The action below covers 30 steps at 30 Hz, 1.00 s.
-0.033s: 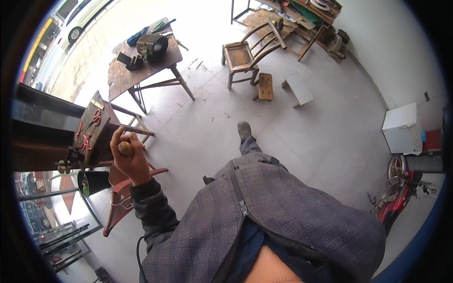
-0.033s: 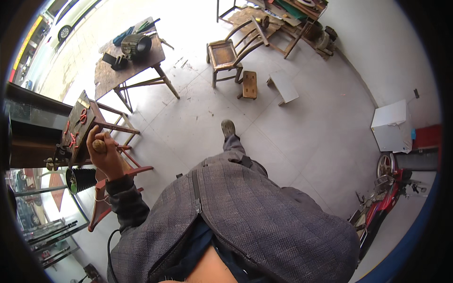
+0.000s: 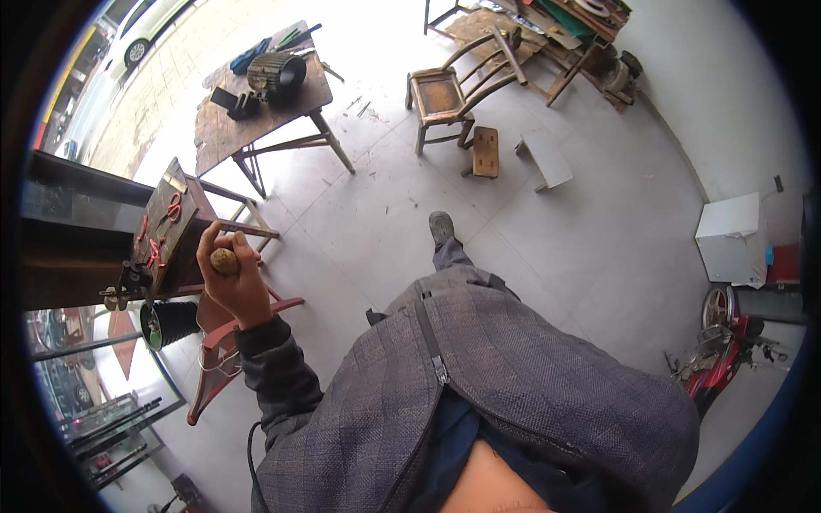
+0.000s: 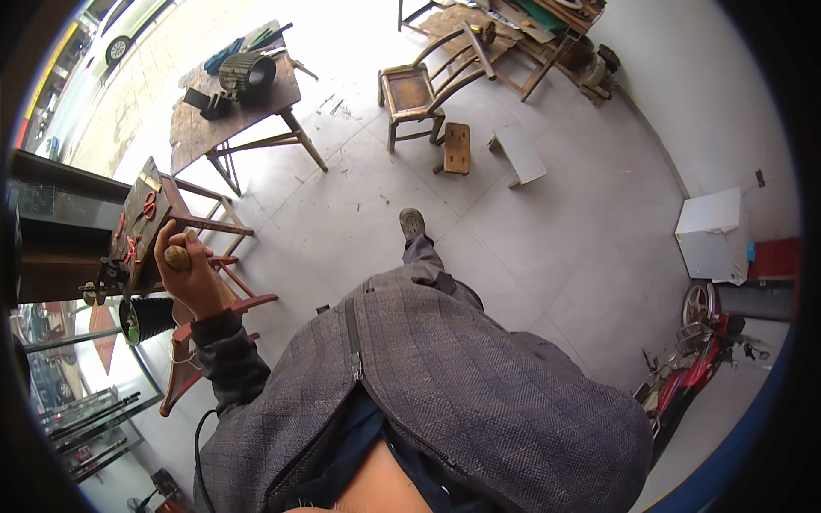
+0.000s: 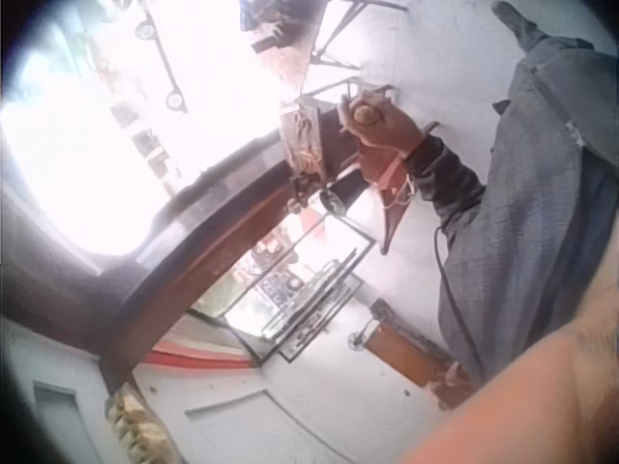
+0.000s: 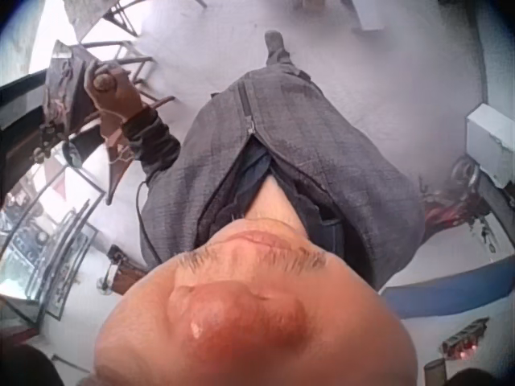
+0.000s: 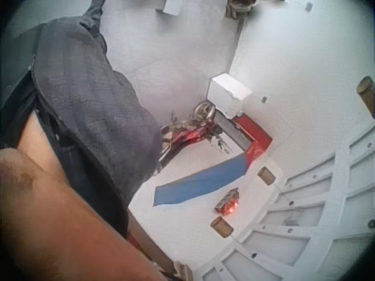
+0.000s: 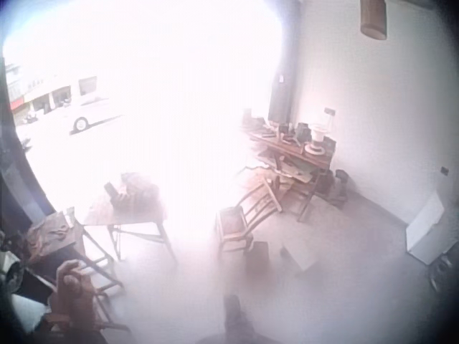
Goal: The person sits on the floor and uses a hammer and chisel to tap inside a motor stator placed on a workbench. They then use a screwdriver and a knife to scrape and clean the interior slots of the stator.
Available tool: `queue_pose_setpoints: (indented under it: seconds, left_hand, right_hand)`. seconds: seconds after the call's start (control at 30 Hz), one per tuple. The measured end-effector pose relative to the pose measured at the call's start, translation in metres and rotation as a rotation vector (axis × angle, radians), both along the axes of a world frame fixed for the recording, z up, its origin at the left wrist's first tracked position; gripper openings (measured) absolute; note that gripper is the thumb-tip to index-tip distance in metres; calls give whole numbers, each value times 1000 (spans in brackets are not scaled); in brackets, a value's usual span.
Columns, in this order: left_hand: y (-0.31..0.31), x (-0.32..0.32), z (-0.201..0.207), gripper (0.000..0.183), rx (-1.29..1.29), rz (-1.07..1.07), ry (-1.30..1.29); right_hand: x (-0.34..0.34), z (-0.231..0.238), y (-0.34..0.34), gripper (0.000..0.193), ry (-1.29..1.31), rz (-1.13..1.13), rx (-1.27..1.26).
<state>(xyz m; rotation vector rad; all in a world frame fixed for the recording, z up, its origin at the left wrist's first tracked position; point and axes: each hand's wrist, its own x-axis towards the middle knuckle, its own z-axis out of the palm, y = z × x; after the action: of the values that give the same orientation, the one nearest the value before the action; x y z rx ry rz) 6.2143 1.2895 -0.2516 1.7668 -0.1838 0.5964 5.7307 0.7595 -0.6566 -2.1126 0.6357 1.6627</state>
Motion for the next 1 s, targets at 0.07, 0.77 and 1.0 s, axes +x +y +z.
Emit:
queue_pose_setpoints:
  seconds: [0.07, 0.77, 1.0]
  left_hand:
    - [-33, 48, -11, 40, -89, 65, 20]
    - [-51, 493, -111, 30, -231, 463, 244]
    - [-37, 630, -141, 26, -409, 381, 253]
  right_hand:
    - [82, -26, -31, 43, -9, 70, 20]
    - [957, 38, -99, 40, -447, 466, 72]
    - [1056, 26, -193, 42, -354, 373, -81]
